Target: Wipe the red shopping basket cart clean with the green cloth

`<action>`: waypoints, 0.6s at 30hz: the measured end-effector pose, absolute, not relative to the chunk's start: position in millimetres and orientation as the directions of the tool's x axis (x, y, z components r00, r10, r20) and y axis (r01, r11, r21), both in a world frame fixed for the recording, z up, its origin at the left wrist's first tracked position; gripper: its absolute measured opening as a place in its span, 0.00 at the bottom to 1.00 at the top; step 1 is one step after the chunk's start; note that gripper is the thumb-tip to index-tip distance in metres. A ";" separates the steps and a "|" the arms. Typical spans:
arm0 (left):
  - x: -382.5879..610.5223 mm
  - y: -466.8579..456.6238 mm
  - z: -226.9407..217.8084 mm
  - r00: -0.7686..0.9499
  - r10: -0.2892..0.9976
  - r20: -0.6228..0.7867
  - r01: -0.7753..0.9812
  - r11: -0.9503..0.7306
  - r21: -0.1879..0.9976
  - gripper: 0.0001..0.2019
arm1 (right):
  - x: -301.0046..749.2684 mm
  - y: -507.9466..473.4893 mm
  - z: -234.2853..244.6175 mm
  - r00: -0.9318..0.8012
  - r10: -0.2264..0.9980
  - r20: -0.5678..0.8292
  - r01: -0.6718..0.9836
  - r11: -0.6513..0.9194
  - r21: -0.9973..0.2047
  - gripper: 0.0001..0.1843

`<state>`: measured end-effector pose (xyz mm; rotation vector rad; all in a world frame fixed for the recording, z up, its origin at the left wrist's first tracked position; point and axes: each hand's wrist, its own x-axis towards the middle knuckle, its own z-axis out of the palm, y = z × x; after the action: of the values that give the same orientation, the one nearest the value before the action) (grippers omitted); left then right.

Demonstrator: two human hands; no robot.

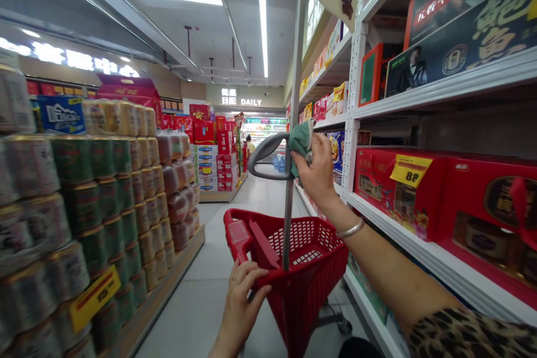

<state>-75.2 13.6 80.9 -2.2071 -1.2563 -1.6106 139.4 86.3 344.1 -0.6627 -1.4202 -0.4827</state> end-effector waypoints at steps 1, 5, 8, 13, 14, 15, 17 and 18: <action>-75.2 13.4 81.4 0.069 0.551 0.832 0.674 -0.640 0.368 0.11 | 136.5 83.5 330.8 0.112 0.098 0.989 0.663 0.734 -0.148 0.26; -75.7 12.9 82.0 0.034 0.591 0.806 0.639 -0.633 0.437 0.10 | 122.1 74.6 278.0 0.175 0.207 0.963 0.630 0.728 -0.271 0.28; -77.4 12.7 82.7 0.031 0.616 0.788 0.625 -0.627 0.465 0.10 | 109.3 67.5 241.6 0.224 0.290 0.930 0.610 0.703 -0.366 0.29; -80.3 11.0 85.4 0.025 0.633 0.774 0.612 -0.622 0.489 0.09 | 89.3 53.4 188.6 0.307 0.356 0.882 0.612 0.636 -0.470 0.29; -80.9 10.3 85.6 0.025 0.628 0.778 0.623 -0.618 0.480 0.09 | 85.8 50.4 177.9 0.318 0.368 0.874 0.616 0.620 -0.485 0.29; -81.6 9.4 85.6 0.021 0.620 0.784 0.644 -0.609 0.464 0.08 | 82.3 47.3 166.7 0.323 0.382 0.866 0.620 0.606 -0.499 0.29; -83.8 6.9 84.7 0.006 0.596 0.803 0.710 -0.569 0.416 0.08 | 75.6 40.6 143.0 0.316 0.418 0.851 0.630 0.578 -0.518 0.30; -85.4 5.4 84.1 -0.005 0.584 0.812 0.747 -0.537 0.391 0.08 | 72.5 36.9 130.9 0.301 0.442 0.845 0.639 0.564 -0.523 0.30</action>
<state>-85.4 5.4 84.1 -2.0996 -1.4222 -1.5768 72.5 36.9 130.9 -1.0423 -1.3264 -0.1685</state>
